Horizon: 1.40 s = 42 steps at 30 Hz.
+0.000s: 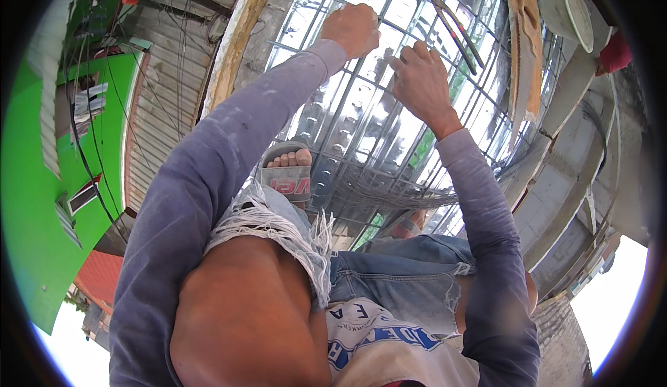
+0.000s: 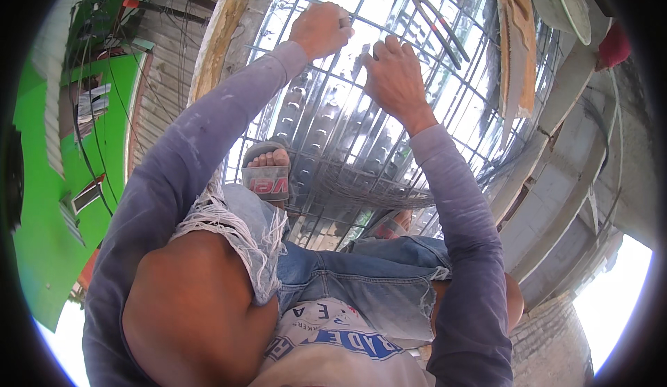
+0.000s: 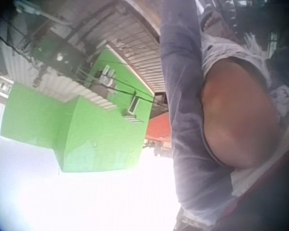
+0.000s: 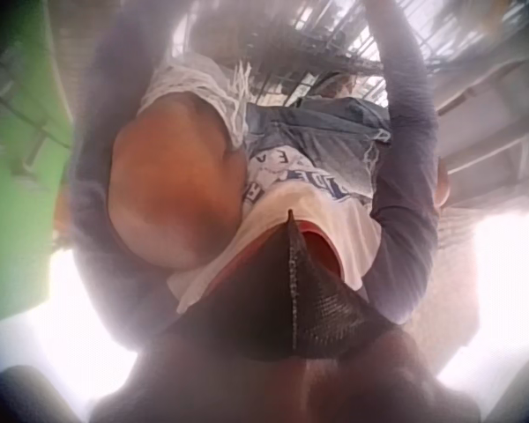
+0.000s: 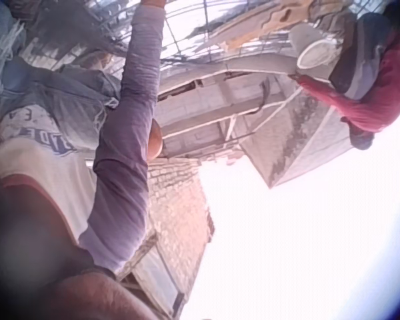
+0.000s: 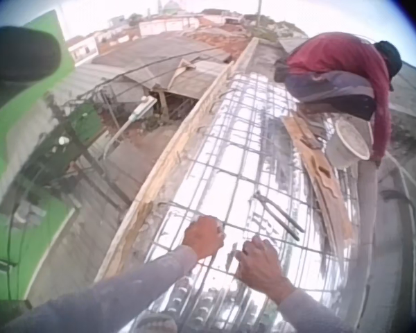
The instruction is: The person is assembling a rebar grid on a construction site. They use pliers to bend and tie wire around the intersections of the rebar, securing the grid structure. The person works methodically, moving along the grid to tie multiple points.
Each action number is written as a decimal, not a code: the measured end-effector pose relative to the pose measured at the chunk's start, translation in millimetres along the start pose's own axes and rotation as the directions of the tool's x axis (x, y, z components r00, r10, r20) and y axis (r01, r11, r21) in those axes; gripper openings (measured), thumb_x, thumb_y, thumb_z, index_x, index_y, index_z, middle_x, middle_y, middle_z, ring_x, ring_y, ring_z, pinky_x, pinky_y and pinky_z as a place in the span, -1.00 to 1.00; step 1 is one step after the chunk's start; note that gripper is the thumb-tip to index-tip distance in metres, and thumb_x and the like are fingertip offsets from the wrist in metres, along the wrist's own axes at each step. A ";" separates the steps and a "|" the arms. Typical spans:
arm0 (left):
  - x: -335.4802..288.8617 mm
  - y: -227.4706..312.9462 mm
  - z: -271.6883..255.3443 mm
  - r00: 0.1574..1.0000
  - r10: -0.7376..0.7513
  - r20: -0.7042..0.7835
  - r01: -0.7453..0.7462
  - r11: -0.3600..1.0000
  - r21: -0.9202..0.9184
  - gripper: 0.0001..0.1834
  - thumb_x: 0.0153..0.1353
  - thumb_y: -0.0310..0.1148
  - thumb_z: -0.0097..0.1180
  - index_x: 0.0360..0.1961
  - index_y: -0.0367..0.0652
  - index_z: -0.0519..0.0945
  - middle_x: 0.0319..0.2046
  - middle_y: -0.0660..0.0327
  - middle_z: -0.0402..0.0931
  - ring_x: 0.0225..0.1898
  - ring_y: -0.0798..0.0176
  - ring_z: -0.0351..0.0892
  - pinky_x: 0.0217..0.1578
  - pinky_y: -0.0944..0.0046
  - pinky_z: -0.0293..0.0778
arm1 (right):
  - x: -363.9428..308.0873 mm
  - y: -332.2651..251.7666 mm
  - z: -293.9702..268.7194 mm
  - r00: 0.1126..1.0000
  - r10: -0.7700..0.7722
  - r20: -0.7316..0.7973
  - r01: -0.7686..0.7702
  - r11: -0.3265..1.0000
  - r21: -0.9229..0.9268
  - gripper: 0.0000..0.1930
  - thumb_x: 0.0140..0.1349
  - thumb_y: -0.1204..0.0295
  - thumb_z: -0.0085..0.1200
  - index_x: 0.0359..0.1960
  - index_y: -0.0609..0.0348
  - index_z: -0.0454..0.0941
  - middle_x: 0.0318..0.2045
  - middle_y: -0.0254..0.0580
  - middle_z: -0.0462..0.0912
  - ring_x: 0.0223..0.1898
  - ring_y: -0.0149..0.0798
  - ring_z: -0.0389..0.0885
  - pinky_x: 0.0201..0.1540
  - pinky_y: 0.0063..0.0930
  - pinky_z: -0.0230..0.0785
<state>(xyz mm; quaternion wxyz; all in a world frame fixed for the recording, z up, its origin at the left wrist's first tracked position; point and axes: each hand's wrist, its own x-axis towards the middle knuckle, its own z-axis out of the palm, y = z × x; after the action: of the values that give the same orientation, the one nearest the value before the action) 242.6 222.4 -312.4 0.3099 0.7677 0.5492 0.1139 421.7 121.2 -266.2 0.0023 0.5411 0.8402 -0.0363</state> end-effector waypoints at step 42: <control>0.4 -10.5 -5.5 0.995 0.098 0.010 -0.097 0.992 -0.081 -0.77 0.26 -0.20 0.34 -0.36 -0.12 0.86 -0.34 0.13 0.81 -0.24 0.03 0.79 -0.07 0.04 0.64 | 24.0 -10.7 42.3 0.995 0.047 -0.088 0.017 0.787 0.617 -0.89 0.09 0.56 0.17 -0.41 0.25 0.75 -0.39 -0.05 0.72 -0.35 0.10 0.69 -0.18 -0.06 0.53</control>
<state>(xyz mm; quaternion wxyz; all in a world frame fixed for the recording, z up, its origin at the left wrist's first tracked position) 231.8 226.8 -314.5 0.3383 0.7812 0.5040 0.1455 400.5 135.9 -308.9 -0.2153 0.5200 0.7771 -0.2817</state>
